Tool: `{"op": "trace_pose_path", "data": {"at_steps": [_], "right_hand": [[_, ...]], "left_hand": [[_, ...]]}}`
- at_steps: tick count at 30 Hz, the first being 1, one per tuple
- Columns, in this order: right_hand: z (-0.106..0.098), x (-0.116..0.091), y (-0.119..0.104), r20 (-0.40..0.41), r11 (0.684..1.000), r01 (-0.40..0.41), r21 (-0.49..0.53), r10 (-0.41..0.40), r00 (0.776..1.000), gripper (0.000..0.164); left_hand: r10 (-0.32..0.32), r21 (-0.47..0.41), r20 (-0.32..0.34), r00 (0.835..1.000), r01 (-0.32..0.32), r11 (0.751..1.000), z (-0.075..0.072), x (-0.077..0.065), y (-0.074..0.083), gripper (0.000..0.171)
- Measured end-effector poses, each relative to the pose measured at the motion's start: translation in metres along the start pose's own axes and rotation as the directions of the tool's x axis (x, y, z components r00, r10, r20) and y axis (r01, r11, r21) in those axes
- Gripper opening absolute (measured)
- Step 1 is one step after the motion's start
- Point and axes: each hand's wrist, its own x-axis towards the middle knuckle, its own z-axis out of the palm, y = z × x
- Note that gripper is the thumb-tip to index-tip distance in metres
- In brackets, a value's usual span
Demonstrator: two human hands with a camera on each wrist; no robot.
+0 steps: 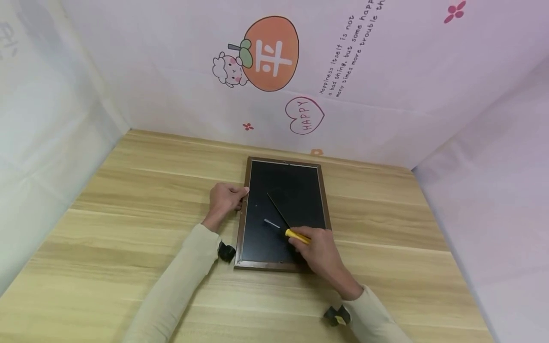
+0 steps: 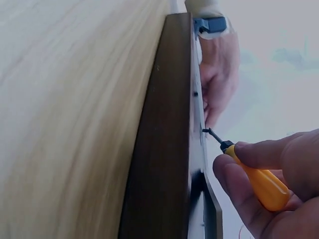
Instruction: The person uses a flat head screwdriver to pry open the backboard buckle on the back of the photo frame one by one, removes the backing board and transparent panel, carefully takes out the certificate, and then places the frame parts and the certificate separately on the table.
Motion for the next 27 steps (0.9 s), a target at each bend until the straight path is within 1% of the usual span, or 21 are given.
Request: {"op": "trace_pose_path", "data": {"at_steps": [7, 11, 14, 18, 22, 27], "right_hand": [[-0.015, 0.001, 0.012, -0.054, 0.996, -0.049, 0.080, 0.053, 0.997, 0.025], [-0.026, 0.002, 0.021, -0.107, 0.990, -0.093, 0.103, 0.104, 0.989, 0.026], [-0.035, 0.002, 0.031, -0.189, 0.993, -0.096, 0.069, 0.107, 0.976, 0.026], [-0.046, 0.002, 0.050, -0.281, 0.993, -0.114, 0.018, 0.115, 0.953, 0.026], [-0.056, 0.000, 0.071, -0.340, 0.990, -0.140, 0.015, 0.137, 0.931, 0.027], [-0.062, -0.005, 0.101, -0.389, 0.984, -0.177, -0.005, 0.161, 0.907, 0.027]], "left_hand": [[0.012, 0.000, -0.007, 1.000, -0.012, 1.000, 0.000, 0.000, -0.001, 0.029], [0.007, -0.001, -0.009, 1.000, -0.007, 1.000, 0.000, 0.000, -0.001, 0.029], [0.014, 0.005, -0.010, 1.000, -0.014, 1.000, 0.000, 0.001, -0.001, 0.029], [0.027, -0.004, -0.014, 1.000, -0.027, 1.000, 0.000, 0.001, -0.001, 0.029], [0.029, -0.012, -0.014, 0.999, -0.029, 1.000, 0.000, 0.001, -0.001, 0.029], [0.024, -0.015, -0.010, 1.000, -0.024, 1.000, 0.000, 0.001, -0.001, 0.028]]}}
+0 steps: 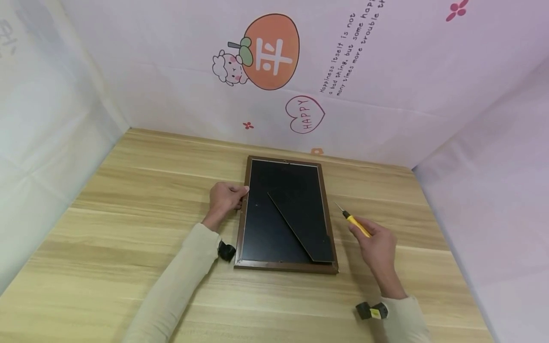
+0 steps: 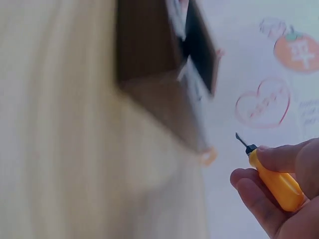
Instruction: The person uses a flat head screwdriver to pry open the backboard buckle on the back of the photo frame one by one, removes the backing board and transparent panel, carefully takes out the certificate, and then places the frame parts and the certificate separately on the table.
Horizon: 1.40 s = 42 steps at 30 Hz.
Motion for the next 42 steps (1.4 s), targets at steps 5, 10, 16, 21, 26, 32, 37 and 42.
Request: {"op": "trace_pose_path", "data": {"at_steps": [5, 10, 16, 21, 26, 32, 37, 42], "right_hand": [[-0.001, -0.001, 0.029, -0.062, 0.997, -0.022, -0.069, 0.018, 0.998, 0.025], [-0.006, -0.002, 0.049, -0.119, 0.995, -0.029, -0.092, 0.018, 0.993, 0.024], [-0.014, -0.001, 0.061, -0.130, 0.989, -0.029, -0.144, 0.010, 0.991, 0.023], [-0.020, 0.000, 0.066, -0.103, 0.982, -0.065, -0.176, 0.047, 0.994, 0.025], [-0.023, 0.002, 0.069, -0.082, 0.973, -0.102, -0.209, 0.087, 0.993, 0.024], [-0.024, 0.006, 0.069, -0.066, 0.956, -0.170, -0.239, 0.159, 0.985, 0.021], [-0.026, 0.005, 0.069, -0.023, 0.942, -0.201, -0.270, 0.203, 0.979, 0.022], [-0.027, 0.005, 0.070, 0.004, 0.935, -0.205, -0.290, 0.216, 0.976, 0.023]], "left_hand": [[0.000, 0.003, -0.002, 1.000, 0.000, 1.000, -0.001, -0.001, 0.001, 0.029], [0.005, 0.010, -0.002, 1.000, -0.005, 1.000, -0.001, -0.002, 0.001, 0.029], [-0.003, 0.004, -0.002, 1.000, 0.003, 1.000, -0.002, -0.003, 0.002, 0.028], [-0.001, -0.002, 0.003, 1.000, 0.001, 1.000, -0.003, -0.003, 0.003, 0.028], [-0.003, 0.002, 0.003, 1.000, 0.003, 1.000, -0.003, -0.002, 0.003, 0.028], [-0.009, 0.010, 0.009, 1.000, 0.009, 1.000, -0.002, -0.001, 0.002, 0.030], [-0.002, 0.026, 0.009, 1.000, 0.001, 1.000, -0.001, 0.000, 0.002, 0.031], [-0.011, 0.025, 0.006, 1.000, 0.011, 1.000, -0.001, 0.000, 0.001, 0.030]]}}
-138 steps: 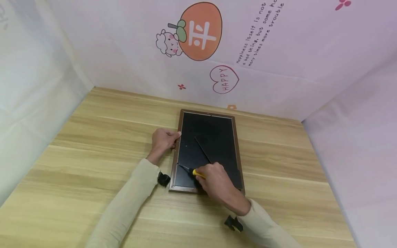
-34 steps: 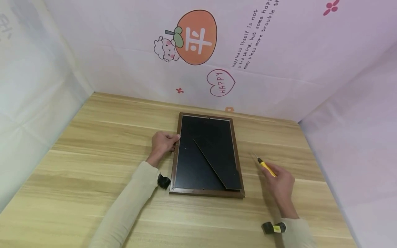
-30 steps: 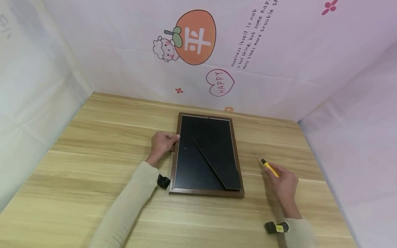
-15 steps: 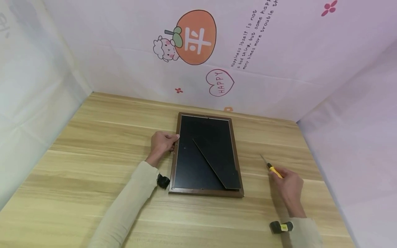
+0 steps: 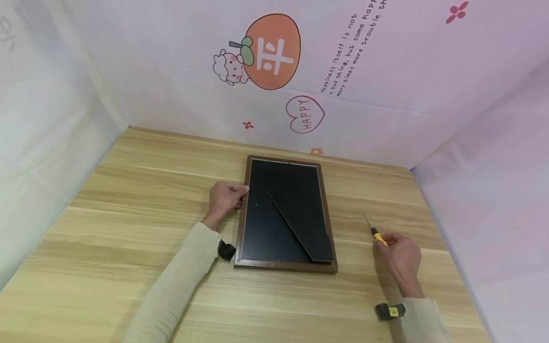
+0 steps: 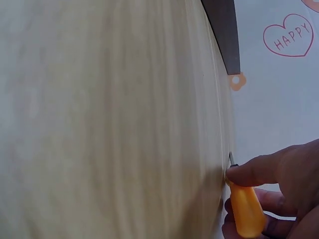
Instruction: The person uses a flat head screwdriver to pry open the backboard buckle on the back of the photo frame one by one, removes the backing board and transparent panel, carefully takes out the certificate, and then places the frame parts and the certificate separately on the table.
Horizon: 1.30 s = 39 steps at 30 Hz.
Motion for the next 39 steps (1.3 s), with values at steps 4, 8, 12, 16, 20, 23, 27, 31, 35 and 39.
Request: {"op": "trace_pose_path", "data": {"at_steps": [4, 8, 12, 16, 20, 23, 27, 31, 35, 39], "right_hand": [[0.000, 0.001, 0.001, 0.008, 1.000, -0.005, 0.007, 0.005, 1.000, 0.024], [-0.001, 0.001, 0.002, 0.046, 1.000, -0.019, 0.017, 0.018, 0.999, 0.027], [-0.002, 0.000, 0.004, 0.089, 0.999, -0.034, 0.020, 0.032, 0.996, 0.031], [-0.002, -0.001, 0.005, 0.104, 0.999, -0.040, 0.017, 0.038, 0.994, 0.033], [-0.002, -0.001, 0.005, 0.108, 0.999, -0.039, 0.017, 0.037, 0.993, 0.034], [-0.003, -0.001, 0.004, 0.090, 1.000, -0.020, 0.016, 0.019, 0.996, 0.036], [-0.006, -0.007, 0.000, 0.007, 1.000, 0.021, -0.001, -0.021, 1.000, 0.038], [-0.011, -0.015, -0.018, -0.059, 0.995, 0.089, 0.051, -0.085, 0.995, 0.034], [-0.006, -0.022, -0.043, -0.009, 0.963, 0.197, 0.184, -0.199, 0.980, 0.027], [0.009, -0.028, -0.061, 0.160, 0.916, 0.172, 0.363, -0.243, 0.957, 0.027]], "left_hand": [[-0.004, -0.002, 0.005, 1.000, 0.004, 1.000, -0.001, -0.001, 0.001, 0.030], [0.014, 0.000, -0.002, 1.000, -0.014, 1.000, -0.001, -0.003, 0.001, 0.030], [0.046, 0.001, -0.015, 0.999, -0.046, 0.999, -0.001, -0.004, 0.000, 0.029], [0.046, 0.006, -0.017, 0.999, -0.046, 0.999, 0.000, -0.004, 0.000, 0.029], [0.037, 0.010, -0.018, 0.999, -0.037, 0.999, -0.001, -0.004, 0.000, 0.029], [0.033, 0.012, -0.016, 0.999, -0.033, 0.999, -0.001, -0.003, 0.001, 0.029], [0.019, 0.008, -0.011, 1.000, -0.019, 1.000, 0.000, -0.003, 0.002, 0.029], [0.010, -0.005, 0.004, 1.000, -0.010, 1.000, -0.001, -0.003, 0.002, 0.028], [0.028, 0.003, 0.039, 0.999, -0.028, 1.000, -0.003, -0.001, 0.003, 0.029], [0.047, 0.128, 0.093, 0.995, -0.058, 0.990, -0.008, 0.003, 0.006, 0.034]]}}
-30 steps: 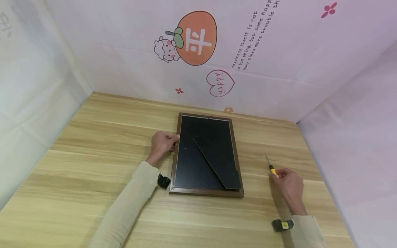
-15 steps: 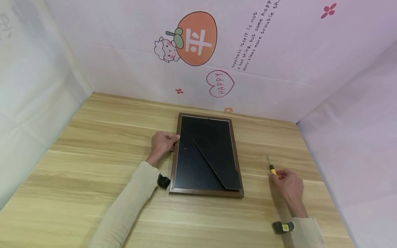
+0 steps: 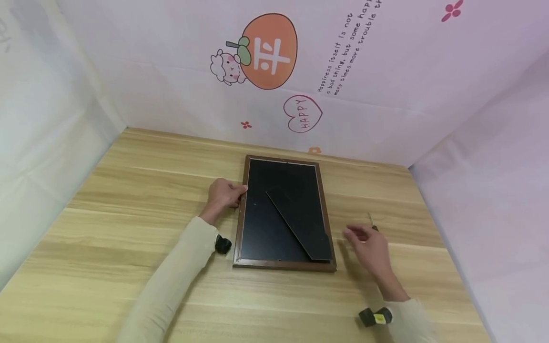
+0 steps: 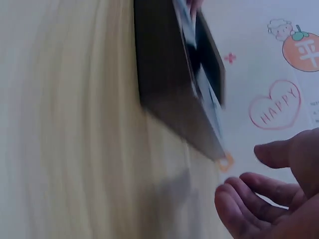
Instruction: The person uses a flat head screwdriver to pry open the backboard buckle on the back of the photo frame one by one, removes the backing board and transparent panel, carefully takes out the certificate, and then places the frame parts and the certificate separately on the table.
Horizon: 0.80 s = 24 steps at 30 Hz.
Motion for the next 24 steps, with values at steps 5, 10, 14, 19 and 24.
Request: {"op": "trace_pose_path", "data": {"at_steps": [5, 10, 14, 19, 24], "right_hand": [[0.017, 0.003, -0.007, 0.188, 0.946, -0.176, 0.272, 0.127, 0.974, 0.034], [0.025, 0.006, -0.010, 0.180, 0.923, -0.216, 0.319, 0.165, 0.970, 0.032], [0.027, 0.008, -0.010, 0.171, 0.926, -0.223, 0.305, 0.177, 0.969, 0.032], [0.030, 0.010, -0.010, 0.161, 0.930, -0.211, 0.299, 0.169, 0.972, 0.032], [0.033, 0.012, -0.008, 0.139, 0.940, -0.192, 0.282, 0.158, 0.978, 0.031]], "left_hand": [[0.016, 0.036, 0.077, 0.997, -0.019, 0.999, -0.005, 0.012, 0.006, 0.035], [0.060, 0.045, 0.071, 0.996, -0.063, 0.997, -0.009, 0.030, 0.012, 0.043], [0.087, 0.078, 0.049, 0.995, -0.091, 0.993, -0.009, 0.048, 0.017, 0.045], [0.163, 0.093, 0.003, 0.987, -0.162, 0.982, -0.011, 0.070, 0.021, 0.046], [0.197, 0.069, 0.038, 0.980, -0.199, 0.978, -0.012, 0.079, 0.027, 0.049]]}}
